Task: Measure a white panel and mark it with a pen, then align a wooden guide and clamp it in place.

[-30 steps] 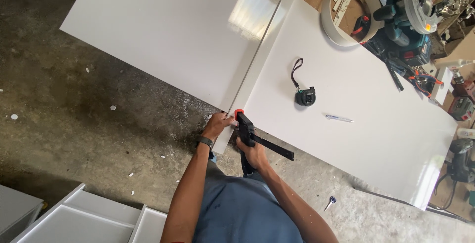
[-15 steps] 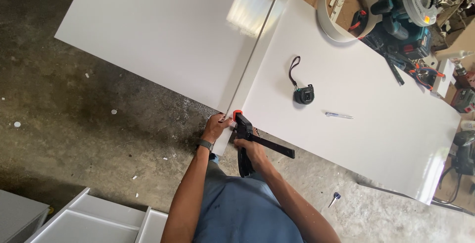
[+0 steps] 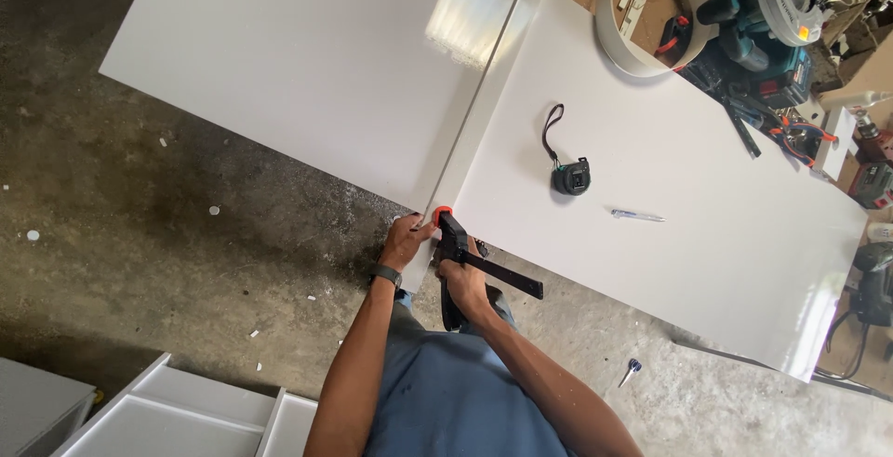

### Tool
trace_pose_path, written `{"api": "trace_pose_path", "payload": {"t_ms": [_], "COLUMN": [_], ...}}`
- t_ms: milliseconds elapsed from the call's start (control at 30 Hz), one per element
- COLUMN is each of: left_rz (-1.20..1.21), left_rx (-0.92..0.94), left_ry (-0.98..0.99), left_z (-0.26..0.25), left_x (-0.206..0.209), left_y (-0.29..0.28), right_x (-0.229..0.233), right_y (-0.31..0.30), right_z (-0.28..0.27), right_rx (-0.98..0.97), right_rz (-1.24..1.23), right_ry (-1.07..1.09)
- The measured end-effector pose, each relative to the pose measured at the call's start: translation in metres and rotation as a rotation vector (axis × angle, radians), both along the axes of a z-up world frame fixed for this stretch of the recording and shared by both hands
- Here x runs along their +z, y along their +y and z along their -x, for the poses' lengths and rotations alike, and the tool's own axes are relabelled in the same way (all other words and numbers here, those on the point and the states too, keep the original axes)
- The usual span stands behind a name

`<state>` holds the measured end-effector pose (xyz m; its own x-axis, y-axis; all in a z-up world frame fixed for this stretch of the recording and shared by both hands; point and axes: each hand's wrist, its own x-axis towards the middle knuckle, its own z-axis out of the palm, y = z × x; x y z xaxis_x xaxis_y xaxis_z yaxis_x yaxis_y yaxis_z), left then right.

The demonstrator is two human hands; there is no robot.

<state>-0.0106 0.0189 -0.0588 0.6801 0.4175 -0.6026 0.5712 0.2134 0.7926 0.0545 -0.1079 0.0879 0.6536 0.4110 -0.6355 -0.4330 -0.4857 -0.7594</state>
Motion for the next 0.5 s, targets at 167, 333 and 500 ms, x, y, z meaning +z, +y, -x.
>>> {"api": "trace_pose_path", "payload": {"t_ms": [167, 333, 500], "left_rz": [0.025, 0.027, 0.088], "left_rx": [0.025, 0.023, 0.177], "left_ry": [-0.013, -0.015, -0.057], "left_z": [0.004, 0.005, -0.001], "left_x": [-0.011, -0.015, 0.001], "left_y": [-0.003, -0.004, -0.004], "right_x": [-0.009, -0.003, -0.005], "right_y": [-0.004, 0.0, -0.003], "right_z": [0.0, -0.003, -0.003], "right_rx": [-0.029, -0.045, 0.005], "right_rz": [-0.018, -0.032, 0.025], "right_ry": [0.046, 0.042, -0.004]}}
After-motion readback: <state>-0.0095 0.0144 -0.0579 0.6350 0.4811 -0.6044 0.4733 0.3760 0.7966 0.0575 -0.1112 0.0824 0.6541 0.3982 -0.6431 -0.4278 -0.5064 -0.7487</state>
